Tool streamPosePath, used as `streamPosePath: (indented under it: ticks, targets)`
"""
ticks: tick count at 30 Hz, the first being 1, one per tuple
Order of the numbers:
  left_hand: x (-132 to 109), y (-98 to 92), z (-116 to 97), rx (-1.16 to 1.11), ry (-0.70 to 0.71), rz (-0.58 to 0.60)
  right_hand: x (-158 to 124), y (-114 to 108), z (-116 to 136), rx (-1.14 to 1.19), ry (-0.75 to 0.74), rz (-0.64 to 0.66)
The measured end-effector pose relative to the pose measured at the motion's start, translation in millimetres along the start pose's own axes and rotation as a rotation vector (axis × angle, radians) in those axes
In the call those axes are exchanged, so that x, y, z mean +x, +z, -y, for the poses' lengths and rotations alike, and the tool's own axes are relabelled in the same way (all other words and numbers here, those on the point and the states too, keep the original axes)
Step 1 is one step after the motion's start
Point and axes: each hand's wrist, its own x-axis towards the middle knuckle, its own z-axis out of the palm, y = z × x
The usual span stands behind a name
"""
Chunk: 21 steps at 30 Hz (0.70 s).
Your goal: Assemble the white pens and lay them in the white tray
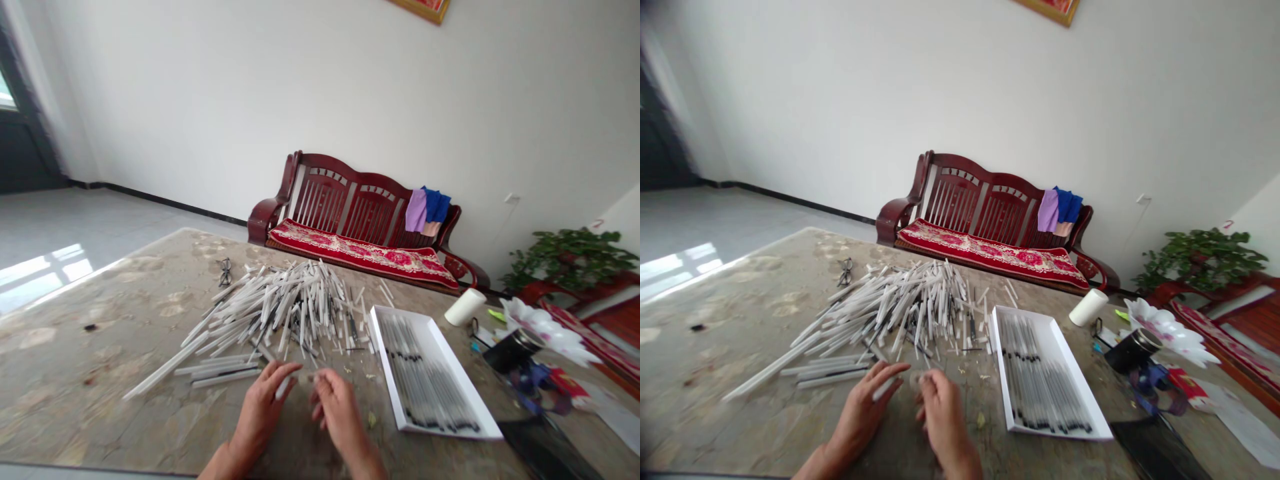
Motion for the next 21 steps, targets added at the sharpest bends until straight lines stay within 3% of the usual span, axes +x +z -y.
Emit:
streamPosePath:
  ticks: [2, 3, 7, 11, 13, 16, 21]
  targets:
    - [2, -2.6, -1, -0.024, -0.029, -0.055, 19, -22, -3, -0.254, -0.189, -0.258]
    - [3, -3.9, -2, -0.06, -0.06, -0.072, 29, -31, -4, -0.393, -0.246, -0.319]
    - [6, -6.3, -5, -0.302, -0.245, -0.126, 58, -51, -13, -0.805, -0.305, -0.24]
    - [8, -4.8, -7, -0.544, -0.364, -0.165, 67, -56, -18, -0.928, -0.337, -0.205]
    - [8, -4.0, -7, -0.625, -0.406, -0.182, 65, -58, -17, -0.825, -0.401, -0.255]
    - [9, -3.8, -6, -0.71, -0.469, -0.191, 52, -55, -9, -0.438, -0.484, -0.411]
    - [12, -5.5, -7, -0.831, -0.558, -0.192, 18, -27, 7, 0.283, -0.335, -0.577]
